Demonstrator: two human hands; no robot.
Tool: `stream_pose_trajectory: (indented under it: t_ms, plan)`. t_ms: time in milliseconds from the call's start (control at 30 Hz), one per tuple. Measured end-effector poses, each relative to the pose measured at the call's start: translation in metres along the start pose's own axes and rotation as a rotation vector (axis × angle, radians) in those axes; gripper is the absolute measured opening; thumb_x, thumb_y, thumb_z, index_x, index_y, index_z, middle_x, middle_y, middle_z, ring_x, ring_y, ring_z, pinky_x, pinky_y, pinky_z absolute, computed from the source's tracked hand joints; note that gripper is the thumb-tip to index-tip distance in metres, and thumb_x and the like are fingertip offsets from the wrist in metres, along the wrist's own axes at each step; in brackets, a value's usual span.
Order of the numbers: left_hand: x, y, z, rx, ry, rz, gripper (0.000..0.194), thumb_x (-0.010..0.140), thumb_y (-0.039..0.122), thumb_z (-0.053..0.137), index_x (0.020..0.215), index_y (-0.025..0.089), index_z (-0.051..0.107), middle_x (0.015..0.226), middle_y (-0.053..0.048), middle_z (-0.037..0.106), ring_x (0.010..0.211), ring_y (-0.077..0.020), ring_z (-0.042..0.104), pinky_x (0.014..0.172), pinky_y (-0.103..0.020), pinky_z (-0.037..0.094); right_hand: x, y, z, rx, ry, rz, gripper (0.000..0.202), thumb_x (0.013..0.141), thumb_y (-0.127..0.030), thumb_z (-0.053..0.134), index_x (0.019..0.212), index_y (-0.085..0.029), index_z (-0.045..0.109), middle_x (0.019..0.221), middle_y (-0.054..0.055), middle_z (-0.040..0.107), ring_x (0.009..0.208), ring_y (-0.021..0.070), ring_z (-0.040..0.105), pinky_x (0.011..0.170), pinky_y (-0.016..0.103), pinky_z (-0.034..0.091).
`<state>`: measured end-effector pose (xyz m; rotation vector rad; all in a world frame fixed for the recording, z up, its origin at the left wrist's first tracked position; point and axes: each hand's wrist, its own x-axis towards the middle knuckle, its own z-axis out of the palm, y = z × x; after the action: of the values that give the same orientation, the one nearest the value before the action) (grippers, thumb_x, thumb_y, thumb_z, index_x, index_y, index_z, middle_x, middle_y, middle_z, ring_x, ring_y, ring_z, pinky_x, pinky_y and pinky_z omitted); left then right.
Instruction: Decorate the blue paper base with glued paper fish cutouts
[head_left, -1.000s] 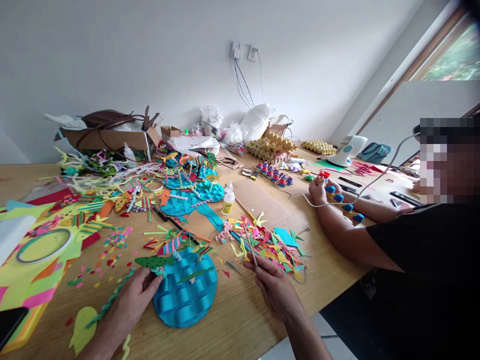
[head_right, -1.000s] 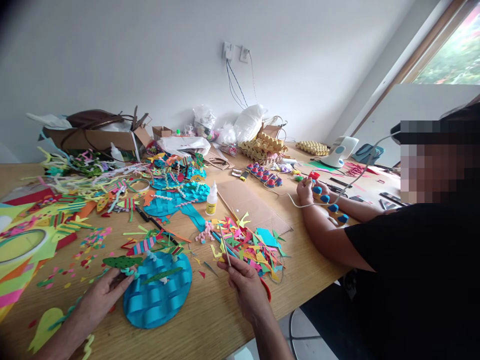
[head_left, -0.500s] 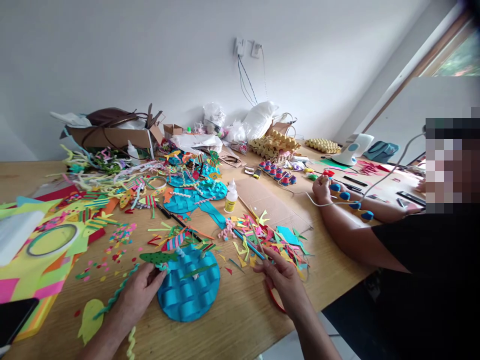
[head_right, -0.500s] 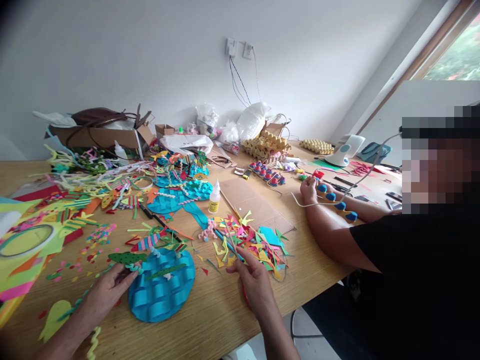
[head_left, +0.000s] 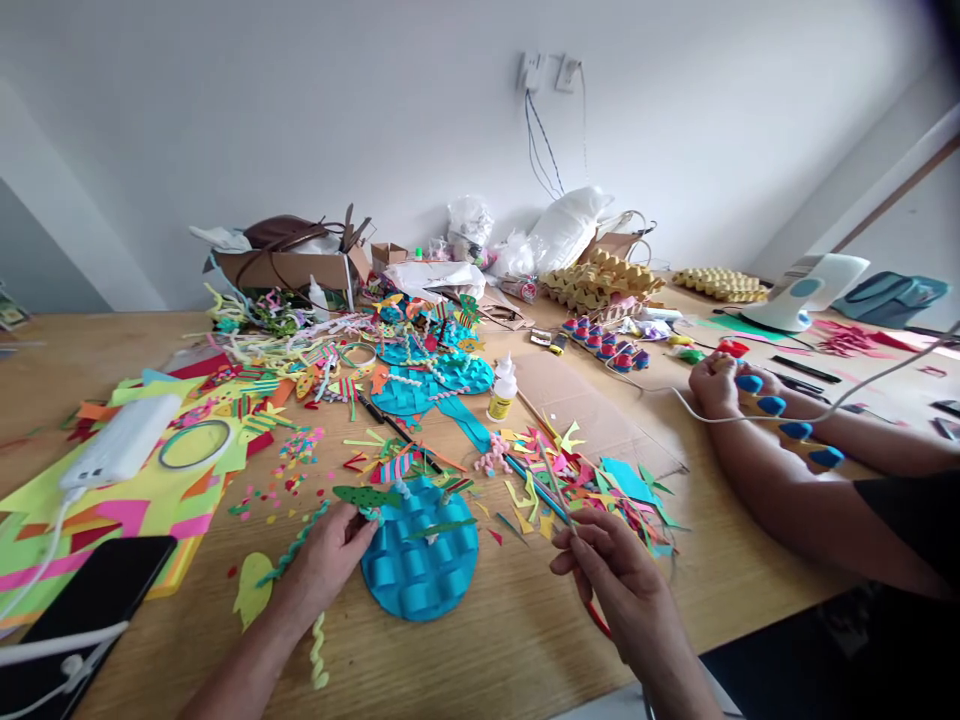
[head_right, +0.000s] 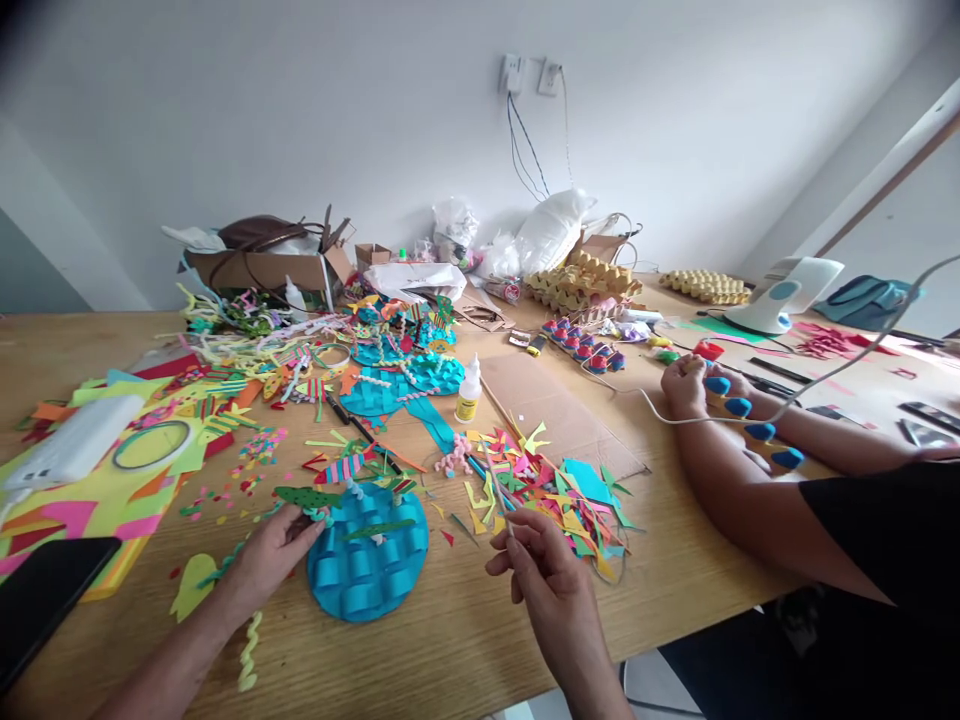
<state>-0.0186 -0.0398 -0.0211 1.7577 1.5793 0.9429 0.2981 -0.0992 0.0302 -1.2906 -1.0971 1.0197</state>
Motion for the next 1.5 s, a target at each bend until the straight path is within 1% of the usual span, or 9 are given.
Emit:
stream_pose_trajectory:
  t_ms: [133, 400, 500, 633, 767, 933, 1100, 1233, 1500]
  plan:
    - [-0.001, 0.003, 0.0, 0.004, -0.014, -0.008, 0.019, 0.075, 0.036, 0.052, 0.078, 0.021, 0.062, 0.076, -0.002, 0.068, 0.071, -0.0184, 0.063, 0.067, -0.029, 0.051, -0.004, -0.008, 0.0, 0.089, -0.029, 0.02, 0.02, 0.074, -0.037, 0.065, 0.083, -0.019, 0.062, 0.075, 0.005, 0.064, 0.059, 0.014, 0.061, 0.039, 0.017, 0.039]
    - [0.0, 0.004, -0.001, -0.027, 0.002, 0.006, 0.017, 0.074, 0.034, 0.053, 0.079, 0.021, 0.063, 0.078, -0.003, 0.069, 0.074, -0.0193, 0.063, 0.069, -0.03, 0.051, -0.01, -0.01, -0.021, 0.386, -0.139, 0.17, 0.018, 0.068, -0.032, 0.071, 0.084, -0.023, 0.069, 0.076, 0.006, 0.066, 0.064, 0.0154, 0.06, 0.05, 0.021, 0.043]
    - [0.0, 0.005, -0.001, -0.036, 0.004, 0.008, 0.018, 0.074, 0.034, 0.053, 0.079, 0.02, 0.063, 0.077, -0.003, 0.069, 0.073, -0.0193, 0.063, 0.069, -0.031, 0.051, -0.015, -0.003, -0.033, 0.331, -0.265, 0.135, 0.019, 0.066, -0.029, 0.073, 0.083, -0.023, 0.068, 0.069, 0.003, 0.062, 0.057, 0.0115, 0.055, 0.049, 0.02, 0.04]
    - [0.0, 0.004, 0.0, -0.029, 0.003, -0.001, 0.018, 0.074, 0.034, 0.053, 0.081, 0.02, 0.063, 0.079, -0.004, 0.069, 0.073, -0.0193, 0.063, 0.07, -0.031, 0.05, -0.03, -0.007, -0.035, 0.203, -0.516, 0.091, 0.023, 0.069, -0.04, 0.069, 0.078, -0.019, 0.064, 0.065, 0.002, 0.057, 0.057, 0.0112, 0.052, 0.054, 0.021, 0.042]
    - [0.001, 0.003, 0.0, -0.01, -0.014, 0.008, 0.019, 0.075, 0.033, 0.052, 0.083, 0.02, 0.062, 0.082, -0.004, 0.068, 0.075, -0.0195, 0.063, 0.072, -0.032, 0.05, -0.045, -0.024, -0.009, 0.04, -0.635, 0.133, 0.025, 0.079, -0.044, 0.056, 0.081, -0.019, 0.06, 0.069, 0.003, 0.058, 0.065, 0.0136, 0.055, 0.06, 0.023, 0.044]
    - [0.001, 0.008, -0.001, -0.009, -0.047, 0.034, 0.019, 0.076, 0.033, 0.05, 0.083, 0.02, 0.062, 0.081, -0.004, 0.067, 0.075, -0.0191, 0.062, 0.071, -0.032, 0.049, -0.047, -0.032, 0.046, -0.272, -0.649, -0.21, 0.017, 0.087, -0.026, 0.044, 0.086, -0.02, 0.059, 0.072, 0.003, 0.062, 0.067, 0.0124, 0.058, 0.065, 0.021, 0.045]
    - [0.0, 0.016, -0.005, 0.013, -0.025, 0.021, 0.016, 0.075, 0.03, 0.051, 0.078, 0.02, 0.062, 0.077, -0.003, 0.066, 0.071, -0.0185, 0.061, 0.069, -0.031, 0.049, -0.042, -0.008, 0.085, -0.446, -0.575, -0.393, 0.023, 0.087, -0.019, 0.039, 0.102, -0.019, 0.057, 0.083, 0.005, 0.065, 0.072, 0.0123, 0.06, 0.066, 0.02, 0.046]
    - [0.0, 0.017, -0.005, -0.017, -0.015, 0.042, 0.014, 0.074, 0.03, 0.052, 0.077, 0.02, 0.063, 0.076, -0.002, 0.067, 0.07, -0.0184, 0.062, 0.067, -0.03, 0.049, -0.041, 0.002, 0.095, -0.483, -0.533, -0.302, 0.025, 0.087, -0.019, 0.04, 0.106, -0.016, 0.056, 0.087, 0.007, 0.066, 0.077, 0.0129, 0.062, 0.07, 0.02, 0.047]
    - [-0.001, 0.016, -0.005, 0.058, 0.017, 0.008, 0.015, 0.075, 0.031, 0.052, 0.076, 0.02, 0.063, 0.076, -0.003, 0.067, 0.069, -0.0184, 0.062, 0.066, -0.031, 0.05, -0.031, -0.003, 0.1, -0.472, -0.552, -0.228, 0.026, 0.087, -0.021, 0.042, 0.103, -0.013, 0.06, 0.089, 0.009, 0.068, 0.079, 0.0156, 0.064, 0.072, 0.022, 0.048]
